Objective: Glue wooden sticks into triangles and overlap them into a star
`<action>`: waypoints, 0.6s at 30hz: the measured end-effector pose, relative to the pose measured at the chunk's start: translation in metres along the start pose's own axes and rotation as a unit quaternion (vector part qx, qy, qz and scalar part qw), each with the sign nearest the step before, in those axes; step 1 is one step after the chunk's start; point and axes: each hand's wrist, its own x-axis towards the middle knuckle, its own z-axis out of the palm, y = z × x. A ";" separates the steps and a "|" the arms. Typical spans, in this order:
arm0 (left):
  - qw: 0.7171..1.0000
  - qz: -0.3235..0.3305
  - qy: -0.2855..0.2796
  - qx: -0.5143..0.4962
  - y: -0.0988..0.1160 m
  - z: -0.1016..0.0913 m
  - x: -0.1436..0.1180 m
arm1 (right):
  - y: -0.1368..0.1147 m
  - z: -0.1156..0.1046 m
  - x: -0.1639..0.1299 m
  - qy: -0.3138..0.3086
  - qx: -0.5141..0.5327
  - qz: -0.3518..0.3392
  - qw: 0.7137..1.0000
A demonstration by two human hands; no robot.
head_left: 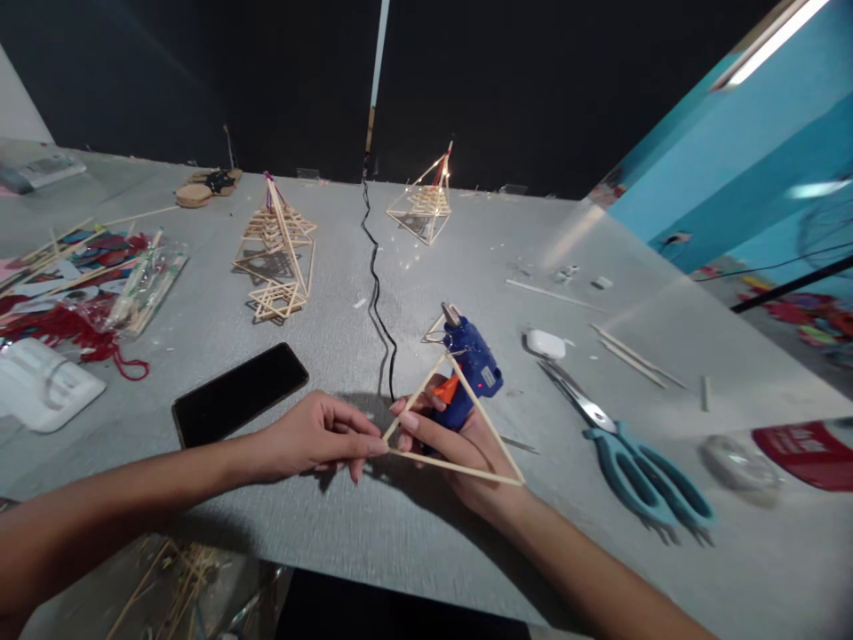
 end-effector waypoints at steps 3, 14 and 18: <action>1.000 0.010 0.005 0.005 0.000 0.001 0.000 | 0.005 -0.002 0.001 -0.001 -0.011 -0.013 1.000; 0.999 -0.001 0.040 0.018 0.000 0.000 0.001 | 0.006 -0.002 0.003 0.013 -0.009 -0.021 1.000; 0.998 -0.008 0.049 0.025 0.001 0.000 0.001 | 0.000 0.006 0.004 0.060 -0.016 -0.032 0.998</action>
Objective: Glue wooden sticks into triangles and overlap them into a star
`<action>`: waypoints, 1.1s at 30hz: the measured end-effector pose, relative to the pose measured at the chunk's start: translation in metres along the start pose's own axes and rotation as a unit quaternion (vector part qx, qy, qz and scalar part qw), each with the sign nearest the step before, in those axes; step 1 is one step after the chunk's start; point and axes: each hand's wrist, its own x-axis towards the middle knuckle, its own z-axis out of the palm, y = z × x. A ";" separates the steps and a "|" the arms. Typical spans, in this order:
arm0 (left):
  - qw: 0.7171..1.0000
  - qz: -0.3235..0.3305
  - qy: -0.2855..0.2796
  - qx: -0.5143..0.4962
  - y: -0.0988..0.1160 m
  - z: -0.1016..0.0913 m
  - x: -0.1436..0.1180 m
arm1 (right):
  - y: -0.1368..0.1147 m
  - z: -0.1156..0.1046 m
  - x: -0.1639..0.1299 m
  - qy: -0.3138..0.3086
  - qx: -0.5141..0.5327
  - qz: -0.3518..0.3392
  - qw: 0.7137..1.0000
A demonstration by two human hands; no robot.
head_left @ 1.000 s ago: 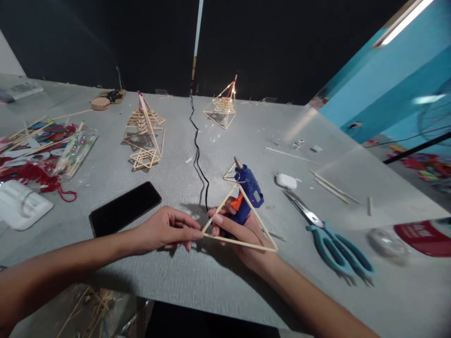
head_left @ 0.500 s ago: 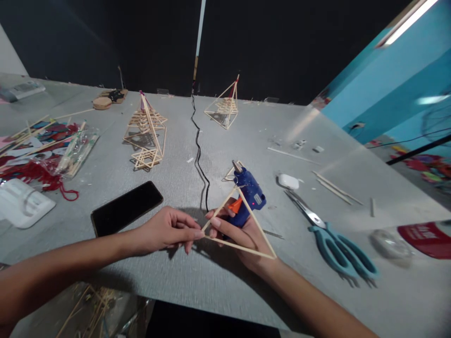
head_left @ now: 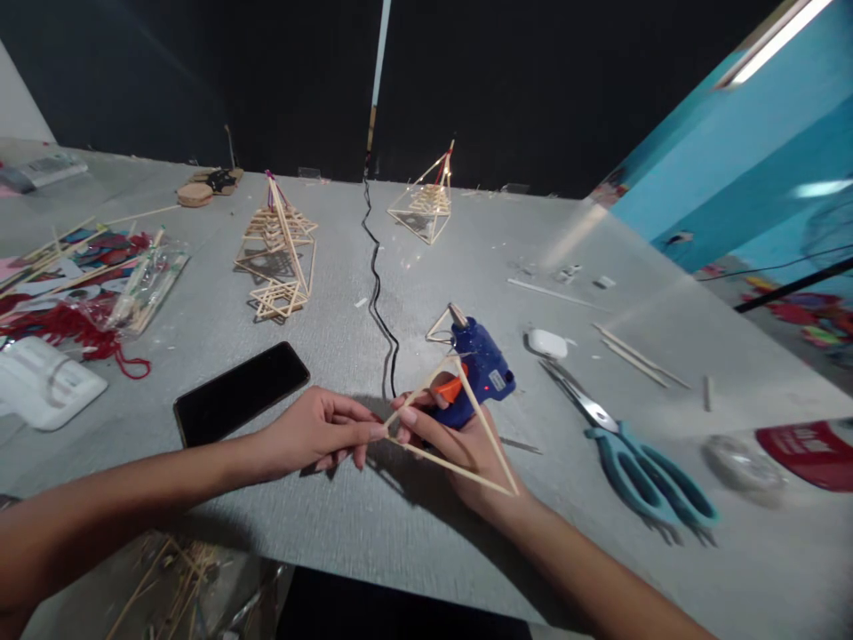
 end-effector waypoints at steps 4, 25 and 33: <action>1.000 -0.006 -0.003 0.007 -0.001 0.000 0.001 | -0.005 0.007 0.000 0.015 0.007 -0.001 1.000; 0.998 0.038 -0.052 0.021 -0.005 -0.002 -0.001 | -0.001 0.005 0.003 0.048 0.025 -0.025 0.998; 0.998 0.046 -0.049 0.022 -0.003 -0.001 -0.001 | -0.002 0.002 0.004 0.030 0.067 -0.017 0.997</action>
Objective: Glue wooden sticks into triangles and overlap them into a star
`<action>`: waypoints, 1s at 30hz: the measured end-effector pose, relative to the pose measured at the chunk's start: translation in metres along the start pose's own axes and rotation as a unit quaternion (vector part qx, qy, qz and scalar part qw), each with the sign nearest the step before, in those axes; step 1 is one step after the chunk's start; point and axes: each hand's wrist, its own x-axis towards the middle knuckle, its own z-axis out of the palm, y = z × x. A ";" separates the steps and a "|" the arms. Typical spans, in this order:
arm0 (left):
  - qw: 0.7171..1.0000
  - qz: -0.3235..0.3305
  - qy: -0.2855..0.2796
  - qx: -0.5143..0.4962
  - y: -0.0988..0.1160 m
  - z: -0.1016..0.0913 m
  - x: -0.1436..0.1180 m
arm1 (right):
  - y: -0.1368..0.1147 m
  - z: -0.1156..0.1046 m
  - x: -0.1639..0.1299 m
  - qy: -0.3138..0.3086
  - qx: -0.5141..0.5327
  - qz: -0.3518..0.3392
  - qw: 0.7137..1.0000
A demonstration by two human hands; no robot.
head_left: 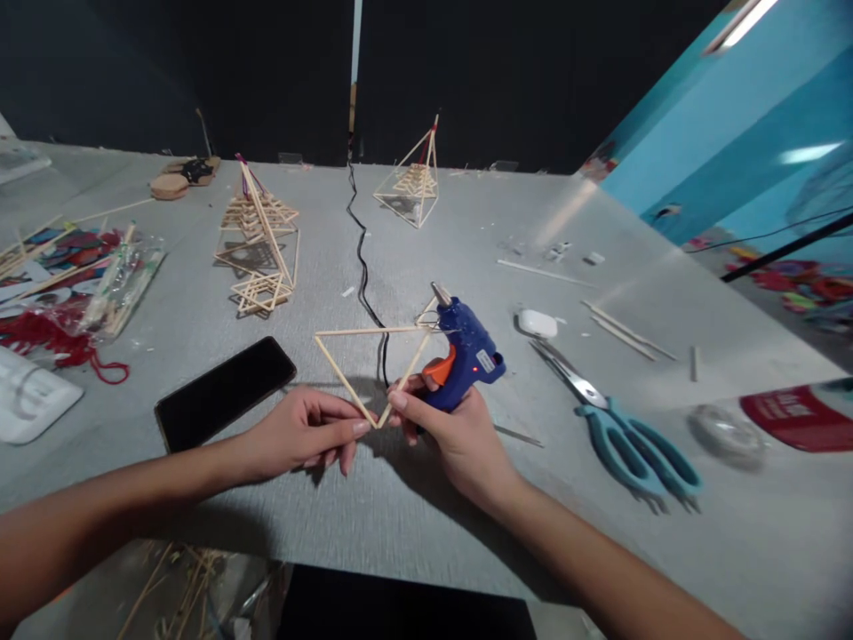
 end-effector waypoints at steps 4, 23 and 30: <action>1.000 0.006 0.000 -0.005 0.001 0.002 0.000 | 0.001 0.000 0.000 0.014 0.009 0.016 1.000; 0.999 0.006 0.051 0.001 -0.010 0.007 0.001 | 0.005 0.003 -0.001 -0.016 -0.012 0.021 1.000; 0.998 0.002 0.061 0.021 -0.009 0.009 0.000 | 0.003 0.006 -0.001 -0.030 -0.018 0.019 0.999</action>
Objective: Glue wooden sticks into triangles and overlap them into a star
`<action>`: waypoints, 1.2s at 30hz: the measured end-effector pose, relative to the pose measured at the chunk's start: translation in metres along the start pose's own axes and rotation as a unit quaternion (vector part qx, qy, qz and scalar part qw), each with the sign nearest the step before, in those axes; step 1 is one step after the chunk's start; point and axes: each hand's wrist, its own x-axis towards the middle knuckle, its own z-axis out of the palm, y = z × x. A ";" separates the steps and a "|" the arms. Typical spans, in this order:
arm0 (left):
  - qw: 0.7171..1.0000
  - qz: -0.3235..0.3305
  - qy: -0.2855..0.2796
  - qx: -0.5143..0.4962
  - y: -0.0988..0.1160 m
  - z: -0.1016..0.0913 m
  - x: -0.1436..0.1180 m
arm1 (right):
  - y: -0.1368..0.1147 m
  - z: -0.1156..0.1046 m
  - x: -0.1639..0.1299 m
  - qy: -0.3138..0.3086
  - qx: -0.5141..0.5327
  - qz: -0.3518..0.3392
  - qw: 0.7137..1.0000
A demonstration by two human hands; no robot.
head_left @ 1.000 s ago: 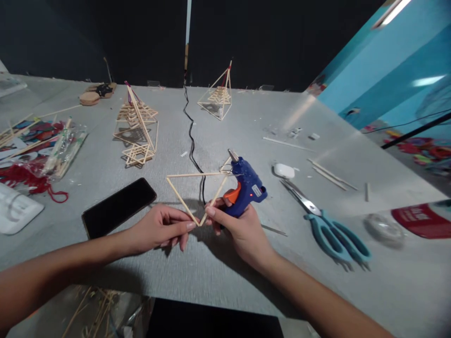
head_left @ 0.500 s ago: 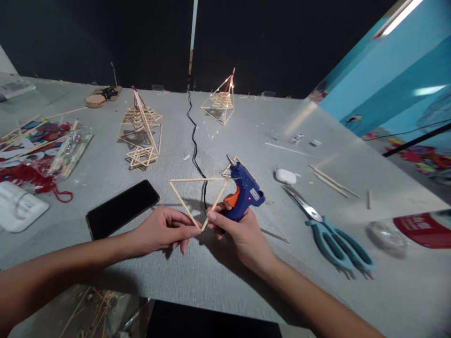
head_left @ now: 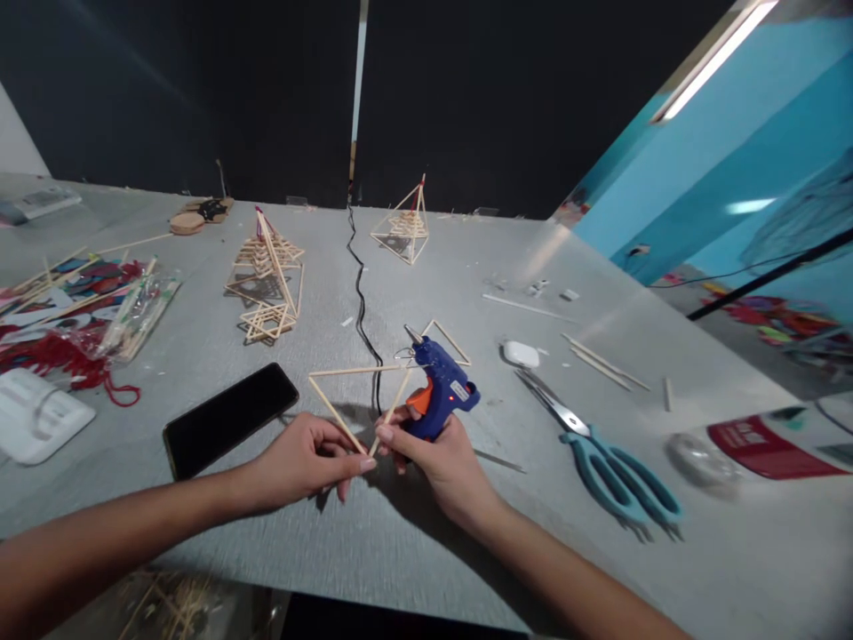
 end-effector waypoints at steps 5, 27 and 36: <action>1.000 -0.001 0.002 0.005 0.000 0.000 0.000 | -0.002 0.000 0.000 -0.009 -0.001 -0.006 1.000; 0.980 0.100 0.172 -0.031 0.013 -0.010 -0.008 | -0.003 -0.006 0.000 0.028 -0.028 -0.013 0.999; 0.970 0.149 0.189 -0.027 0.011 -0.008 -0.011 | -0.002 -0.008 0.001 0.056 -0.050 -0.025 0.997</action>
